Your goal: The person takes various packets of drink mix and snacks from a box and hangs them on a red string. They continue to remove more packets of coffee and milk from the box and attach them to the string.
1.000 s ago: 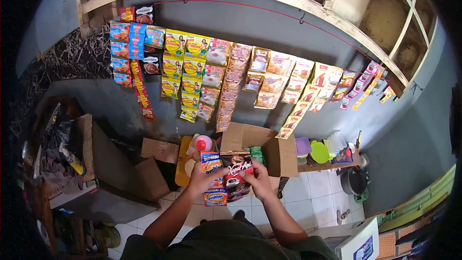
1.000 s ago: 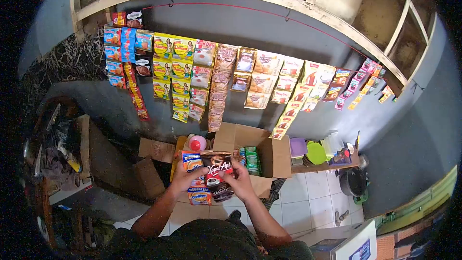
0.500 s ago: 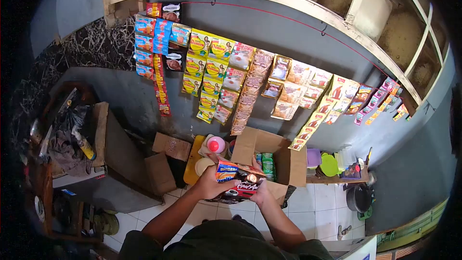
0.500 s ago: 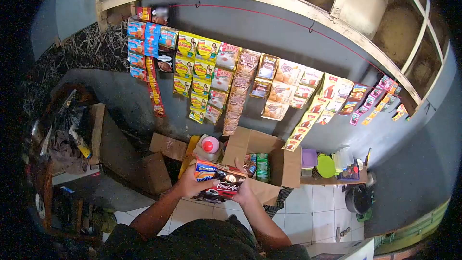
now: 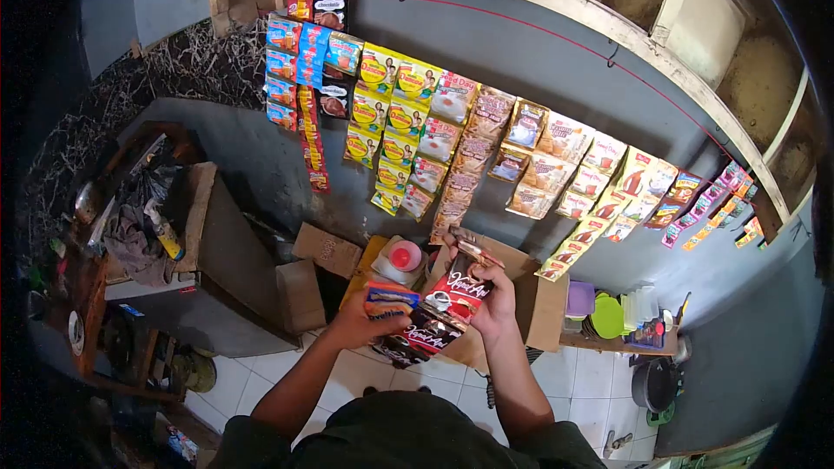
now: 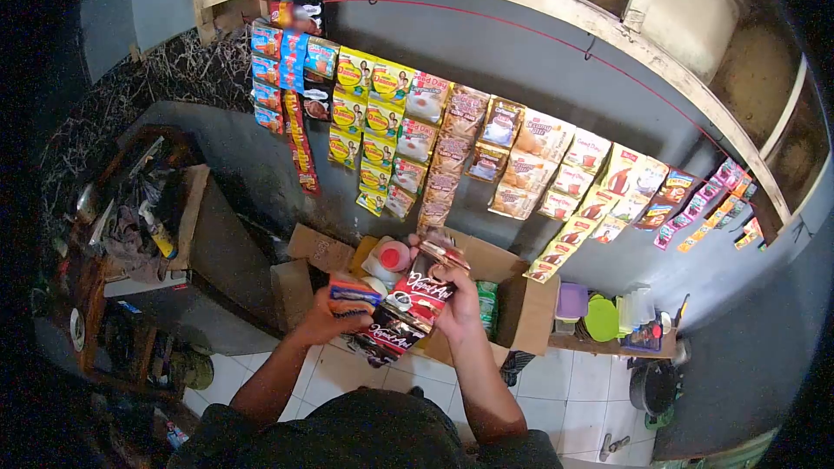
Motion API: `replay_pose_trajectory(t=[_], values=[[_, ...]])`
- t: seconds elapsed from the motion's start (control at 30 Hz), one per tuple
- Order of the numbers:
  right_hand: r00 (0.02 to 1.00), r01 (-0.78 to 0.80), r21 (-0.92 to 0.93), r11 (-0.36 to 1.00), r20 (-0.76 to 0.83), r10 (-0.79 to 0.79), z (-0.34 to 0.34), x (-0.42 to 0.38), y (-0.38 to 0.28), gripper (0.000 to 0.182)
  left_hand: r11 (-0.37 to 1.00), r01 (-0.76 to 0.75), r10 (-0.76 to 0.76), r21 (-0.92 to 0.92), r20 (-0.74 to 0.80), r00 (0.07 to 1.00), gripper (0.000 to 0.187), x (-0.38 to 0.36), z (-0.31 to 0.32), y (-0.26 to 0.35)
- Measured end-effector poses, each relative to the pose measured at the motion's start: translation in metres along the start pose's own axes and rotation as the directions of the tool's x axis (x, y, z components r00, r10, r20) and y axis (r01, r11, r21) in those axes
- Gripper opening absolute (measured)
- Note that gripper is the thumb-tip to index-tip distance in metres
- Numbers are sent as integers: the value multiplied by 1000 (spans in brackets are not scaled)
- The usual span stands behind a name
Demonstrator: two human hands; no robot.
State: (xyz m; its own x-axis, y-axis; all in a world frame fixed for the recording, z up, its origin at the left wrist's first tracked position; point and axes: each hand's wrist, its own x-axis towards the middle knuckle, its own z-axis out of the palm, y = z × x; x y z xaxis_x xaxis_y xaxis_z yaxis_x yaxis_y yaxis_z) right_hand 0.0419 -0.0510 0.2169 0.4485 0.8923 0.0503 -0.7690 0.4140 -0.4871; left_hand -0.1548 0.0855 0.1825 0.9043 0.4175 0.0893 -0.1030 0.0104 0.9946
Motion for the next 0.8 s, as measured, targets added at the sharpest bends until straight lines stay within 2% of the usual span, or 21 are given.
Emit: replay_pose_trajectory(t=[0.07, 0.13, 0.2, 0.27, 0.33, 0.37, 0.43, 0.57, 0.63, 0.67, 0.73, 0.8], values=[[999, -33, 55, 998, -2, 34, 24, -2, -14, 49, 999, 5, -7, -51, -30, 1000, 39, 6, 4, 8], [998, -69, 106, 992, 2, 70, 23, -3, -24, 51, 958, -32, -40, -285, -241, 970, 30, 12, 7, 12], [988, -152, 17, 988, 27, 151, 5, 2, -31, 52, 959, -30, -41, -281, -242, 969, 30, 18, 8, 22], [981, -191, 31, 981, -11, 192, -3, 3, -35, 49, 961, -31, -41, -276, -253, 967, 30, 22, 6, 21], [989, -131, -194, 972, 46, 142, -9, 6, -35, 50, 970, -108, 62, -217, -208, 976, 42, 29, 2, 11], [987, -155, -217, 964, 13, 161, -16, 6, -34, 53, 970, -110, 62, -215, -216, 974, 42, 31, 4, 11], [985, -170, -280, 945, -38, 166, -29, 8, -33, 57, 976, -181, 164, -120, -139, 977, 38, 37, 7, 13], [988, -138, -323, 936, -115, 106, -30, 9, -28, 58, 966, -181, 157, -183, -138, 978, 29, 43, 24, 25], [990, -120, -343, 932, -113, 86, -34, 14, -28, 62, 966, -254, 245, -48, -139, 959, 30, 48, 26, 22], [992, -96, -364, 927, -111, 59, -36, 16, -27, 66, 967, -251, 242, -44, -147, 959, 30, 51, 30, 26], [990, -116, -349, 930, -118, 79, -34, 22, -26, 68, 977, -116, 86, -176, -172, 981, 31, 55, 36, 41], [988, -130, -339, 932, -118, 95, -28, 29, -24, 70, 982, -123, 95, -145, -191, 977, 33, 61, 30, 46]])
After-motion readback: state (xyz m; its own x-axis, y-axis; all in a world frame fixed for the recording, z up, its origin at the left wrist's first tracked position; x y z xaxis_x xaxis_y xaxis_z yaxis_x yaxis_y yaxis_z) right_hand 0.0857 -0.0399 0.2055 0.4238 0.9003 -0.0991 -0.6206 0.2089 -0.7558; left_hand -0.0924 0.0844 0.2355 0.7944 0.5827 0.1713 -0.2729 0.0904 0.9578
